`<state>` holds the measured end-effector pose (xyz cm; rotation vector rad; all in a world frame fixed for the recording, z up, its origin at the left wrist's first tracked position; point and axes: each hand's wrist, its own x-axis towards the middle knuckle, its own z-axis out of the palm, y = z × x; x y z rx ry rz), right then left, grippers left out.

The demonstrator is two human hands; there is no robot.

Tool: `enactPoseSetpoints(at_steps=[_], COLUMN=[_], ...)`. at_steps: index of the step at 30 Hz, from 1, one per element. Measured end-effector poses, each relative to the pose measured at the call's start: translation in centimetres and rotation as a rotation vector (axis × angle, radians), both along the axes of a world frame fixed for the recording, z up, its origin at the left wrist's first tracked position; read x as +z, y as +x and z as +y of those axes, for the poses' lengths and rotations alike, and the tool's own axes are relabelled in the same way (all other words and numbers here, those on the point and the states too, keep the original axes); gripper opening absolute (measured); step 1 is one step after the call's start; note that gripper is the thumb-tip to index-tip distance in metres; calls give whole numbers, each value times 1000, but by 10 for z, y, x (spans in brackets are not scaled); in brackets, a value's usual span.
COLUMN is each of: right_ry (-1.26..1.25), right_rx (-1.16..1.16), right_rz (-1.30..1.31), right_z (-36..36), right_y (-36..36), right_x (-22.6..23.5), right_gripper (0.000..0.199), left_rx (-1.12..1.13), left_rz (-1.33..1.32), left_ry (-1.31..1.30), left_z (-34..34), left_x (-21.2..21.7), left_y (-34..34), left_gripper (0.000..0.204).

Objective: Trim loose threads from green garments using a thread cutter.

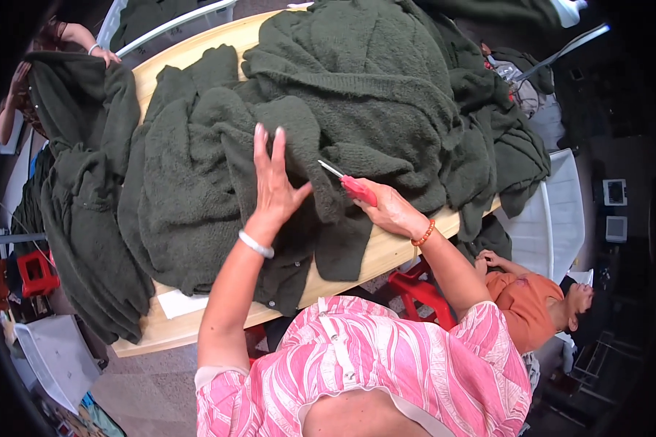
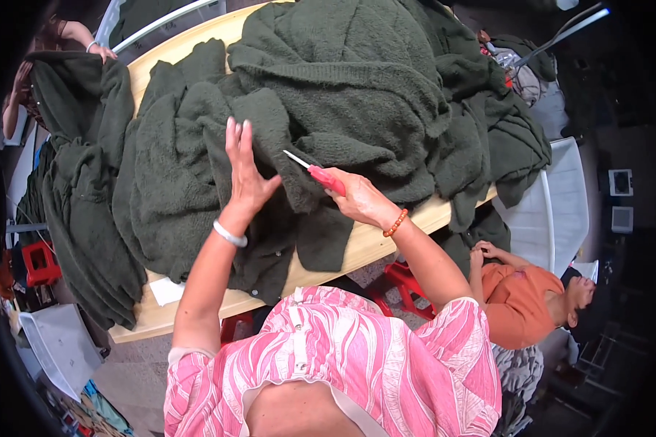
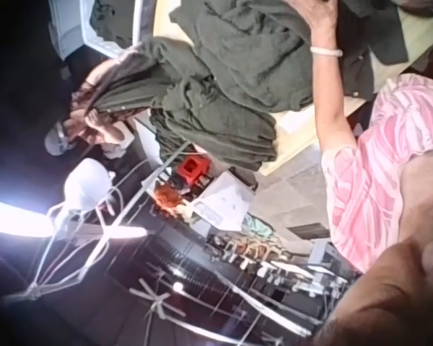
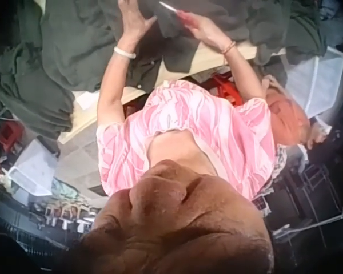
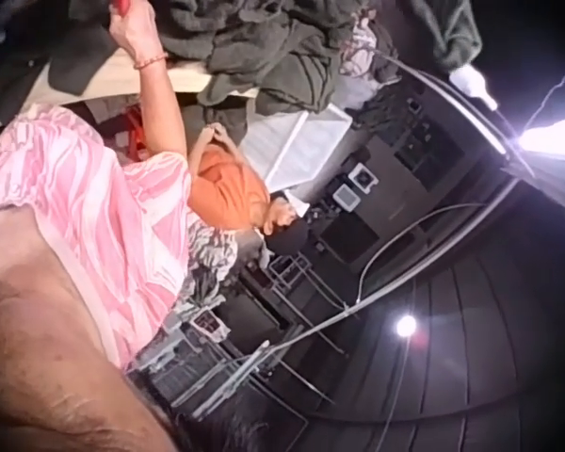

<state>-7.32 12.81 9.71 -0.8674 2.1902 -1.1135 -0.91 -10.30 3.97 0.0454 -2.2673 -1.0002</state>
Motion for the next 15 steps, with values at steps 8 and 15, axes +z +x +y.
enactPoseSetpoints(at_steps=[8,15], right_ry=[-39,-55], right_rx=[45,-51], right_rz=[-24,-27], right_z=[19,25], right_y=[-12,-14], right_x=[34,24], right_gripper=[38,39], left_rx=[-74,70], left_rz=[-148,214], left_ry=[452,492], left_z=[-59,-190], left_x=[44,189], left_y=[-19,-1], left_gripper=[23,25])
